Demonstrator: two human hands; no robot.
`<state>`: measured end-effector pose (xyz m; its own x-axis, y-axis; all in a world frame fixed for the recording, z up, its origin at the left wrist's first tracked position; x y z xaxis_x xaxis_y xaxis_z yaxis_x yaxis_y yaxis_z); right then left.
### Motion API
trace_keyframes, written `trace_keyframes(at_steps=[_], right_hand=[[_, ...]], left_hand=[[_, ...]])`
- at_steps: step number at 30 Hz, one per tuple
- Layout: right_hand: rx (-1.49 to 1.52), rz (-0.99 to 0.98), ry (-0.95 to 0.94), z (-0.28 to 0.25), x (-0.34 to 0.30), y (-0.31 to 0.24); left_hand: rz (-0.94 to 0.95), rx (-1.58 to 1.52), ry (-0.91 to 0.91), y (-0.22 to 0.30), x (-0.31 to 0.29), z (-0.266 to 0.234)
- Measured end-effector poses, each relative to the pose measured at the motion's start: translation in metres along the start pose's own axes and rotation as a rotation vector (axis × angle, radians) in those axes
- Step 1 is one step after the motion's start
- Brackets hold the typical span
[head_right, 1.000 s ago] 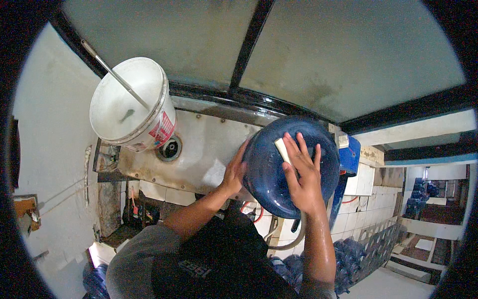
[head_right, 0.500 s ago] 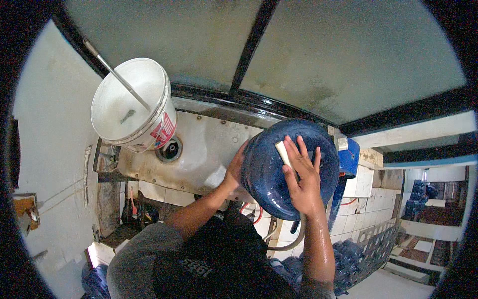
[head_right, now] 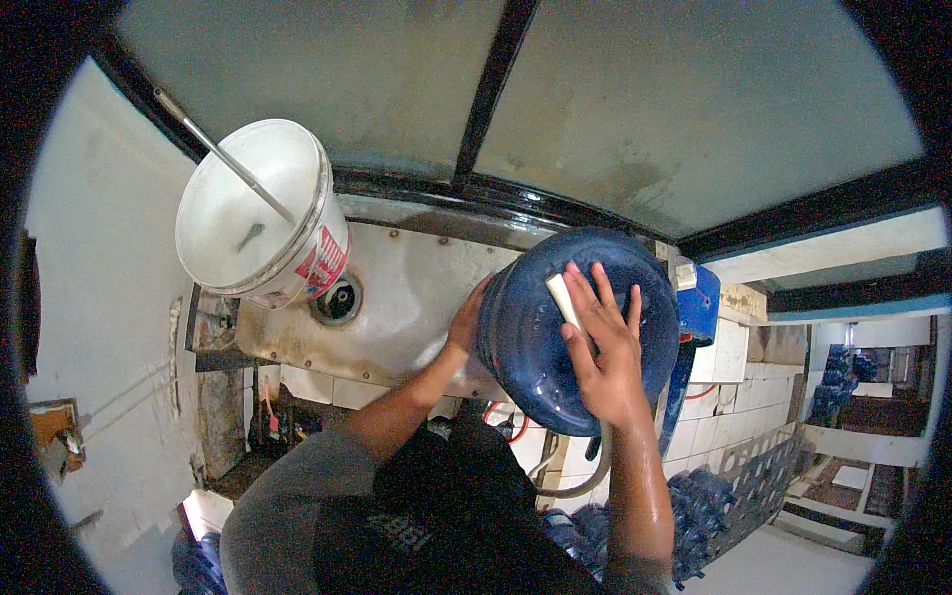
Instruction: The person rinses a water jug with a hose, places it on a rotating washing station, wipes the exterior of the jug with a sponge, and سپس carries it to a storage area before retrieving another jug.
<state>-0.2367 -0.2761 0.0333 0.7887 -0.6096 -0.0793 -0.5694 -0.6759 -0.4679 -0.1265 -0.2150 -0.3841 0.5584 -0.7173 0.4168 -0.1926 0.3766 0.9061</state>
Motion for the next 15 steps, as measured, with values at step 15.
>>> trace_keyframes(at_steps=[15], right_hand=[[0.014,0.028,-0.001,-0.002,-0.003,0.011]], left_hand=[[-0.356,-0.613,0.214,0.008,0.018,0.003]])
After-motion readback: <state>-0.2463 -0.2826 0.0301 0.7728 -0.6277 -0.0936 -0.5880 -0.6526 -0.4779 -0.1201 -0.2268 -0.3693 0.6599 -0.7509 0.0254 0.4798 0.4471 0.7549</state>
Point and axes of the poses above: each hand's wrist, its own x-axis towards the middle knuckle, its own z-axis out of the palm, y = z × x, the point moved 2 cm from there along x, towards the middle knuckle, and after that the axes turned 15 degrees about z, right-handed, at the moved point
